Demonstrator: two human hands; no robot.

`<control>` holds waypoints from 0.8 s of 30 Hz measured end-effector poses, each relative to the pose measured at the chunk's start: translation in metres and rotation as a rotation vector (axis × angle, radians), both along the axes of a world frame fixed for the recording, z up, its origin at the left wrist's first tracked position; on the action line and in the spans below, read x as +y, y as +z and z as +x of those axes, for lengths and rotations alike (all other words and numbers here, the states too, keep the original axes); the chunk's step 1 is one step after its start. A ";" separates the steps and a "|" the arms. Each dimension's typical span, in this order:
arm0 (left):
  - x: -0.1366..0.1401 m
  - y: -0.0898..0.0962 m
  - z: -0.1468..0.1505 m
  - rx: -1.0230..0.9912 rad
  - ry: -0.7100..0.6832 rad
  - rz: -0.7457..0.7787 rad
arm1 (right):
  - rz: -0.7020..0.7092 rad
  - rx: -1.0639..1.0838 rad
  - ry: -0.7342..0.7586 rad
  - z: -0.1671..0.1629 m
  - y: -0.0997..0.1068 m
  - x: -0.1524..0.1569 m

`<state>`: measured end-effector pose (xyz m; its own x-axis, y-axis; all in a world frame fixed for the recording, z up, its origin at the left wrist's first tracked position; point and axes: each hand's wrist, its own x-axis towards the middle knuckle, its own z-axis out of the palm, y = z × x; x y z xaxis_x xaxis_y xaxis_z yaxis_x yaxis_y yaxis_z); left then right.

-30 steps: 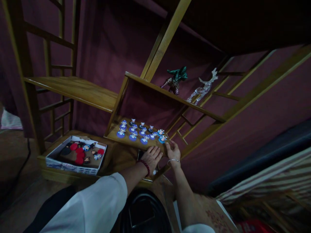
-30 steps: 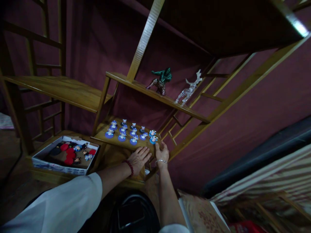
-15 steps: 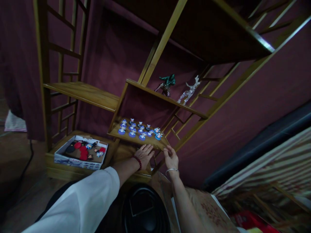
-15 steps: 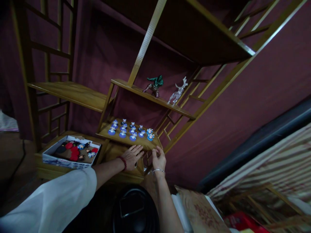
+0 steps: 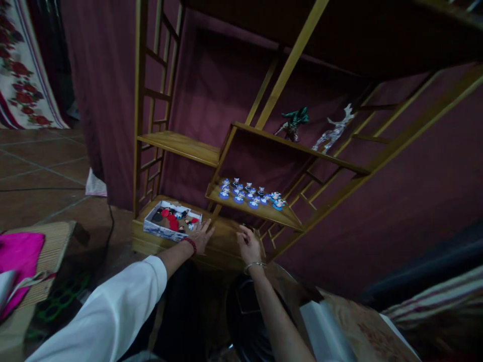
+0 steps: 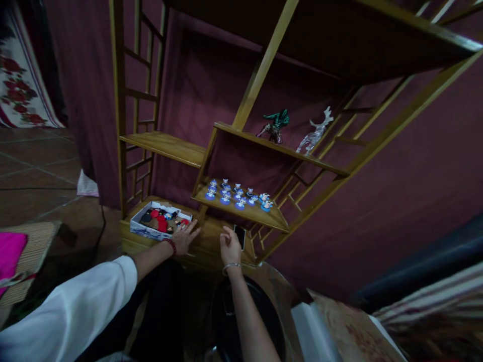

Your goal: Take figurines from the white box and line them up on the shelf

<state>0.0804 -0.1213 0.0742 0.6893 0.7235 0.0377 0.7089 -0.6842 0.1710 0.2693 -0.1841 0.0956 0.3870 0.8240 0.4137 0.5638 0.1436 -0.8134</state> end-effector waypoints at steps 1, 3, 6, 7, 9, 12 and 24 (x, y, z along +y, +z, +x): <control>0.002 -0.005 -0.013 0.007 0.041 -0.018 | -0.027 0.046 0.049 -0.012 -0.008 0.003; 0.008 -0.014 -0.037 0.017 0.119 -0.045 | -0.090 0.109 0.107 -0.032 -0.024 0.010; 0.016 -0.028 -0.069 0.038 0.191 -0.075 | -0.155 0.145 0.148 -0.056 -0.040 0.023; 0.019 -0.032 -0.078 0.042 0.213 -0.080 | -0.170 0.148 0.155 -0.062 -0.044 0.027; 0.024 -0.041 -0.092 0.046 0.252 -0.093 | -0.196 0.154 0.170 -0.073 -0.049 0.036; 0.029 -0.054 -0.106 0.033 0.289 -0.112 | -0.227 0.164 0.214 -0.086 -0.054 0.047; 0.041 -0.072 -0.121 -0.083 0.296 -0.123 | -0.340 0.056 0.215 -0.122 -0.069 0.079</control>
<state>-0.0401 -0.0799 0.0021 0.4466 0.8946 -0.0150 0.8541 -0.4213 0.3050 0.1474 -0.1051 0.0267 0.2049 0.9750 0.0865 0.5035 -0.0292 -0.8635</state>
